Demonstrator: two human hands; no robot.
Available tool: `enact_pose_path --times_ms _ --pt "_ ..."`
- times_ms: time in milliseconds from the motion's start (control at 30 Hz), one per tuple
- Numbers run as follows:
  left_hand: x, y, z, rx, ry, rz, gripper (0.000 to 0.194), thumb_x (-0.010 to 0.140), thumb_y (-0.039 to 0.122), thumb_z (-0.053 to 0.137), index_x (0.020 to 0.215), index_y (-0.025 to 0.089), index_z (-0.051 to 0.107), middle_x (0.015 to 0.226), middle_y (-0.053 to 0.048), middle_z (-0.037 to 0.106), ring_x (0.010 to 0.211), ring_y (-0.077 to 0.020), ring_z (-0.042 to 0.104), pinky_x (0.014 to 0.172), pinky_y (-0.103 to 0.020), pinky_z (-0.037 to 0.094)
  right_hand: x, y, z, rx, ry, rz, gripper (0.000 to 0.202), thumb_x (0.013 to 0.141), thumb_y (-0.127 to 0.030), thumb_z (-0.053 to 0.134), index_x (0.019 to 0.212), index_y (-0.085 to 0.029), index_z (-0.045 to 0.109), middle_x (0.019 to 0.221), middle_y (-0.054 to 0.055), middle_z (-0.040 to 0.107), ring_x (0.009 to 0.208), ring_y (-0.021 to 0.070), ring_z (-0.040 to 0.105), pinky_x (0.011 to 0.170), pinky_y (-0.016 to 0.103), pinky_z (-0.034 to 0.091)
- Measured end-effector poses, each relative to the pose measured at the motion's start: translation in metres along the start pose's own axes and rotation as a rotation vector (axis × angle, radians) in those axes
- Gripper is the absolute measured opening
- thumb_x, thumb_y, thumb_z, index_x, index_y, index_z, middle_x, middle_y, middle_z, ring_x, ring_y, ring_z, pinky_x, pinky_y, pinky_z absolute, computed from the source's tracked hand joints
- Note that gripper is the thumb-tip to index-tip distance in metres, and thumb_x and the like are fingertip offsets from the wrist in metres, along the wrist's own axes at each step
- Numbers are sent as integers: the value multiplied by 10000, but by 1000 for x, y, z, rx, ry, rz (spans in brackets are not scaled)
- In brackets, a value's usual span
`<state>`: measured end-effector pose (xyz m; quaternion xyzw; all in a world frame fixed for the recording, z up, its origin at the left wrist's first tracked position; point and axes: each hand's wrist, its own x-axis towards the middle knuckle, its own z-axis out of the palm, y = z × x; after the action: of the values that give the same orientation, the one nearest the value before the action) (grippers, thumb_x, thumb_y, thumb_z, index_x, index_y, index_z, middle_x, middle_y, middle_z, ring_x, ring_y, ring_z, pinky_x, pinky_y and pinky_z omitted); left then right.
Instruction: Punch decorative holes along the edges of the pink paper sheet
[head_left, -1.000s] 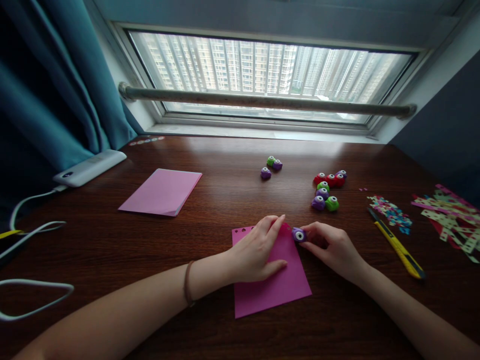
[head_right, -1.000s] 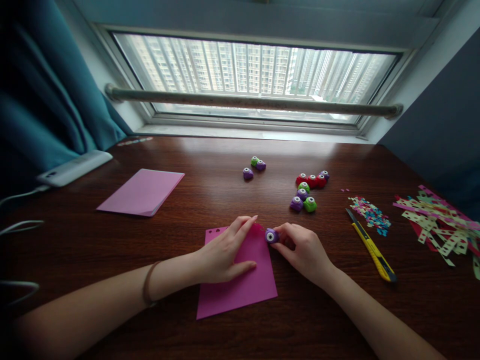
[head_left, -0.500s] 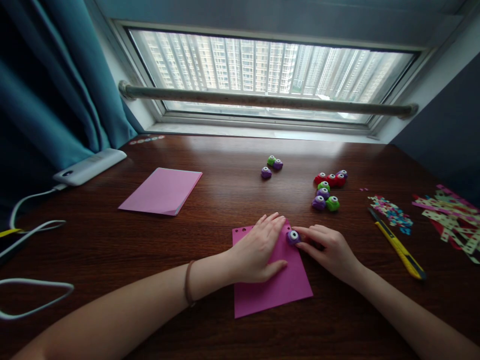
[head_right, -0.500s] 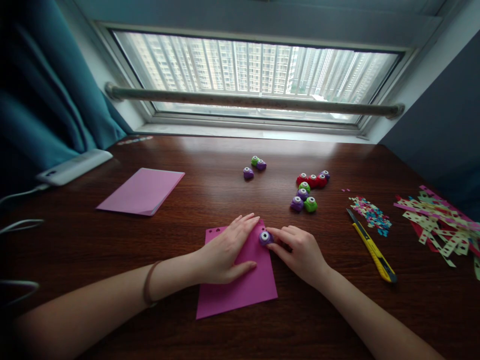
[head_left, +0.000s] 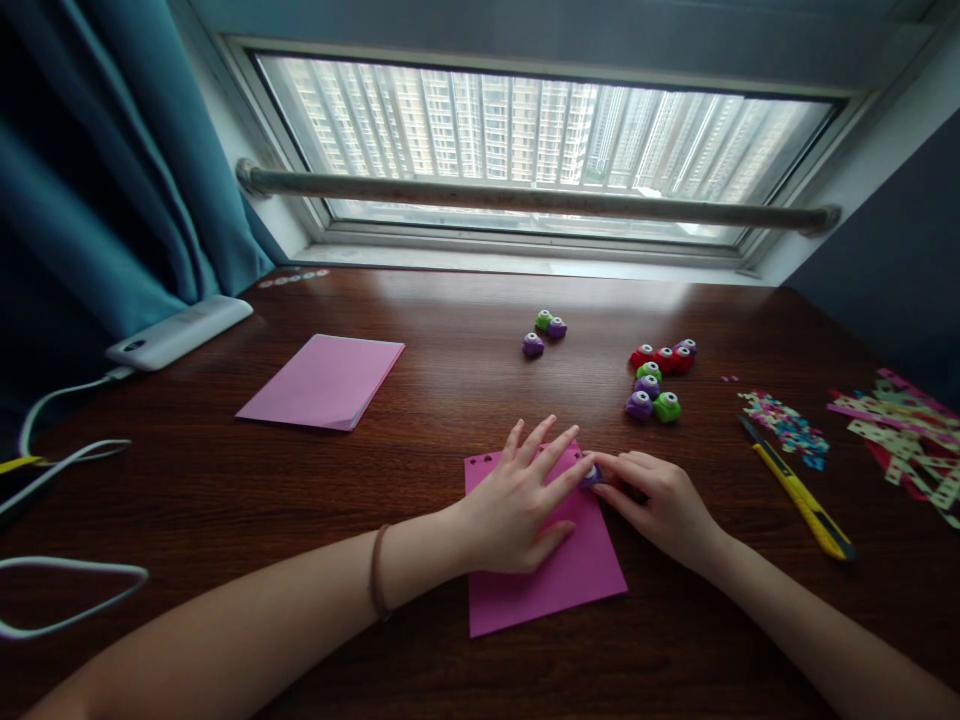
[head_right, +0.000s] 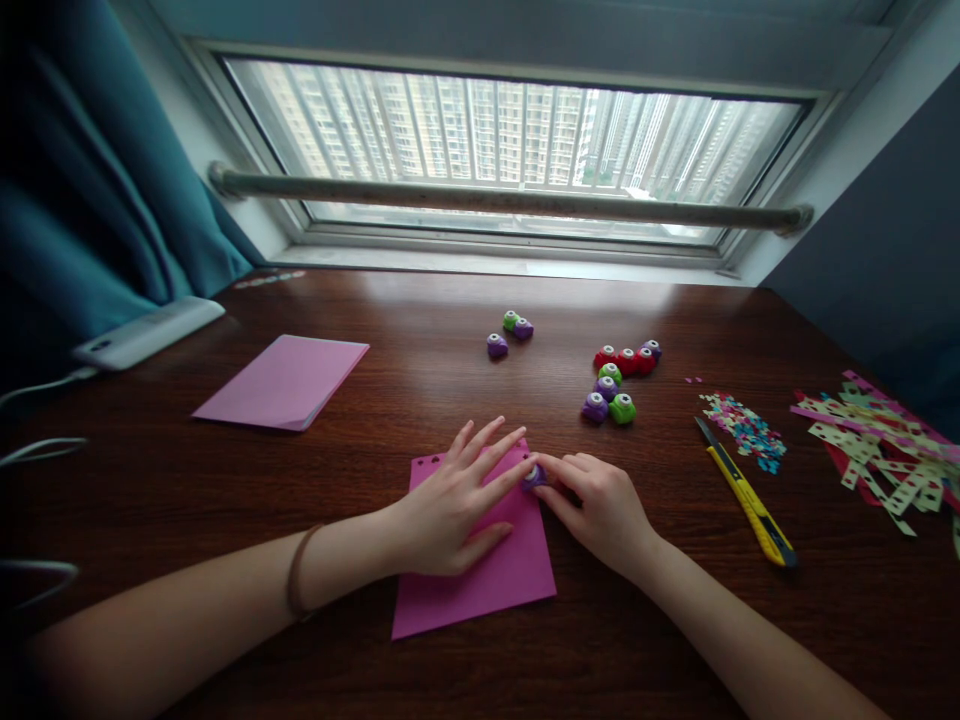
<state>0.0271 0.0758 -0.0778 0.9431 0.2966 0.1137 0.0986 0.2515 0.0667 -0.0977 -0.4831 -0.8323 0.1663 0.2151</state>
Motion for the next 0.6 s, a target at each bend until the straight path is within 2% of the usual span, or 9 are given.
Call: enact_pose_path --times_ms 100,200,333,600 --pt "0 0 0 33 4 -1 693 795 335 528 1389 164 215 1462 -159 169 1333 -385 9 1027 -643 83 -1 -2 -1 -14 23 -18 387 858 -286 514 1235 -215 469 736 8 557 666 130 501 620 256 405" --pt "1 1 -2 72 39 18 587 831 324 489 1359 162 292 1446 -148 230 1331 -390 31 1022 -660 64 -3 -6 -2 -93 39 -116 482 865 -267 501 1323 -205 363 732 10 551 672 140 490 621 268 405" --pt "2 3 -7 136 82 37 404 897 287 390 1278 152 413 1415 -128 312 1333 -374 60 1032 -654 53 -5 -14 -2 -219 3 -199 446 874 -212 449 1310 -150 378 834 47 586 759 171 502 673 305 421" --pt "6 10 -7 162 43 34 416 894 276 379 1273 107 419 1379 -122 377 1334 -365 72 1049 -634 65 -1 -25 -4 -318 -27 -213 443 827 -136 410 1264 -73 442 823 65 634 719 177 565 631 316 453"
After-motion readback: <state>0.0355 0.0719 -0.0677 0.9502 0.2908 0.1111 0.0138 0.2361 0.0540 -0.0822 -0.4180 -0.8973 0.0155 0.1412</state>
